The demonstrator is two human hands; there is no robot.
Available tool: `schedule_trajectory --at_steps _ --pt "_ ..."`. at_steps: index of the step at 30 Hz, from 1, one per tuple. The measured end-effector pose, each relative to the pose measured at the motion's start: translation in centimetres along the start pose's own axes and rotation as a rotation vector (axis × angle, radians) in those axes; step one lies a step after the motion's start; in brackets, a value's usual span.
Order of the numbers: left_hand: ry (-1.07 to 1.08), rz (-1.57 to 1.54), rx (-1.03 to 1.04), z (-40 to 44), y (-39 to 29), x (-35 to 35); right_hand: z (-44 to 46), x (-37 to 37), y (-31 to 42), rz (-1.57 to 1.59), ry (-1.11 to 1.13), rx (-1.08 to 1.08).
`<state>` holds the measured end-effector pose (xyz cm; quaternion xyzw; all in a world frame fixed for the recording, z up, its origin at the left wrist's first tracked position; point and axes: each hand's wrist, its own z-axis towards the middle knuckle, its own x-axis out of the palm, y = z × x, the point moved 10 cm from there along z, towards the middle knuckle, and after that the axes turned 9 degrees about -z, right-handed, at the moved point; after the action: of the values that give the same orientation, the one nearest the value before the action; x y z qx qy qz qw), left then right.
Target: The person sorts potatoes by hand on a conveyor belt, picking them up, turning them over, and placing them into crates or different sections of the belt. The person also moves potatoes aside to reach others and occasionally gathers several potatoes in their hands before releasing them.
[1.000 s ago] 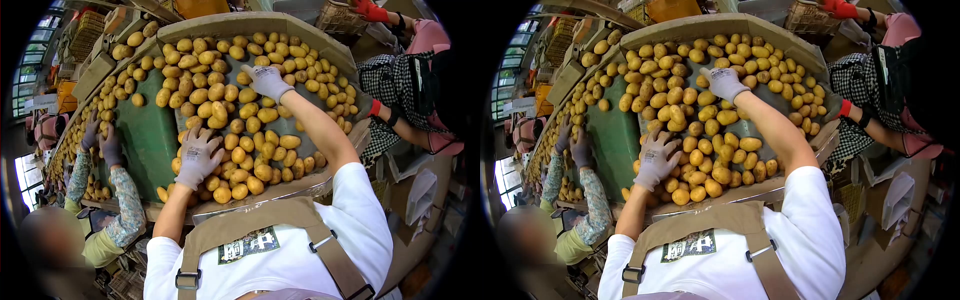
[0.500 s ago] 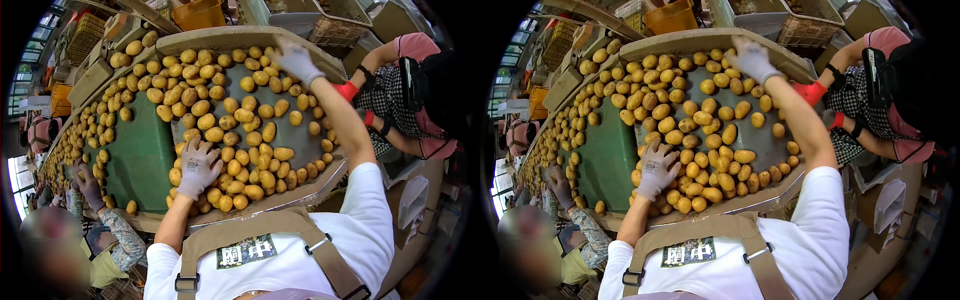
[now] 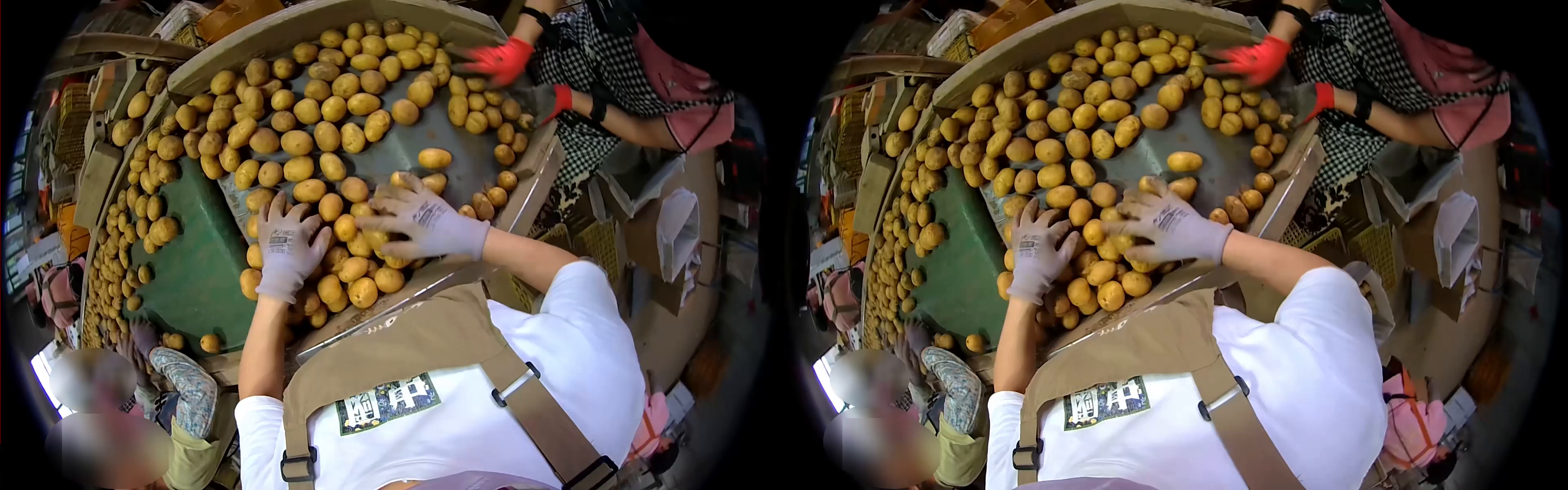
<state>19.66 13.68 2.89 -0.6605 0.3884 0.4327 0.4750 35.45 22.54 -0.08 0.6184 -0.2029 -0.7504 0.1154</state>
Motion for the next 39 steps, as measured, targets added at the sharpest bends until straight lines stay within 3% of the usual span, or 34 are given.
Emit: schedule_trajectory --at_steps 1,3,5,8,13,15,16,17,19,20,21,23,25,27,29,30,31,33,35,36,37,39 --pt "-0.024 -0.011 0.056 -0.3 -0.6 -0.3 -0.6 1.0 -1.4 -0.033 0.012 0.057" --pt "-0.018 -0.052 0.131 -2.0 -2.2 -1.9 -3.2 0.5 -8.2 -0.167 -0.055 0.414" --pt "0.092 -0.095 0.185 -3.5 -4.4 -1.6 -4.7 -1.4 -8.7 -0.068 -0.036 0.569" --pt "0.207 -0.095 0.215 -3.4 -7.1 1.5 -3.8 0.2 3.1 0.101 0.107 -0.058" --pt "-0.043 0.023 0.023 -3.6 -4.2 -2.2 -4.5 -0.4 -4.3 -0.397 0.091 0.392" --pt "-0.035 0.032 -0.002 -3.2 -3.4 -1.6 -2.8 0.7 2.1 -0.165 -0.013 -0.040" --pt "-0.020 -0.016 -0.021 -3.0 -2.6 -0.5 -2.2 1.4 3.9 0.139 0.082 -0.090" --pt "0.020 -0.074 -0.048 -3.3 -2.1 -0.3 -1.5 1.3 2.8 0.087 0.085 -0.075" --pt "0.025 -0.101 -0.061 -4.2 -1.7 -1.1 0.5 -0.1 -3.4 -0.280 -0.020 0.037" --pt "0.009 -0.082 -0.067 -4.6 -1.4 -1.2 1.2 -1.1 -6.3 -0.302 -0.105 0.241" --pt "-0.003 -0.061 -0.069 -5.1 -1.1 -1.1 1.7 -0.8 -8.7 -0.288 -0.023 0.430" --pt "0.006 -0.050 -0.077 -5.0 -0.9 -0.9 4.9 -1.4 -5.3 -0.285 -0.080 0.252" --pt "0.050 -0.069 -0.095 -4.1 -1.2 -0.4 5.4 1.5 1.5 -0.082 -0.071 -0.167" --pt "0.041 -0.098 -0.095 -4.6 -1.0 -1.1 4.7 2.6 -2.7 -0.075 -0.042 0.023" --pt "-0.030 -0.148 -0.126 -6.7 0.3 -2.4 2.4 0.3 -7.8 -0.446 -0.132 0.124" --pt "-0.064 -0.080 -0.128 -7.4 0.6 -2.9 1.3 0.5 -11.8 -0.367 0.028 0.300" --pt "-0.055 -0.077 -0.114 -7.3 0.4 -2.7 -0.5 0.2 -15.3 -0.463 0.179 0.475" --pt "-0.032 -0.077 -0.082 -6.5 -0.6 -1.8 -3.4 0.5 -19.3 -0.431 0.077 0.658" --pt "0.120 -0.112 -0.078 -3.9 -3.2 0.2 -2.2 0.7 -14.9 -0.107 -0.027 0.509" --pt "0.104 -0.118 0.029 -2.8 -5.1 0.7 -0.7 0.6 -9.9 -0.195 0.238 0.367" --pt "0.088 -0.121 0.137 -1.9 -6.8 1.3 -0.6 1.7 -7.7 -0.229 0.118 0.223" --pt "0.220 -0.453 0.371 -1.6 -10.4 3.6 2.0 0.3 -9.0 -0.095 0.133 0.287"
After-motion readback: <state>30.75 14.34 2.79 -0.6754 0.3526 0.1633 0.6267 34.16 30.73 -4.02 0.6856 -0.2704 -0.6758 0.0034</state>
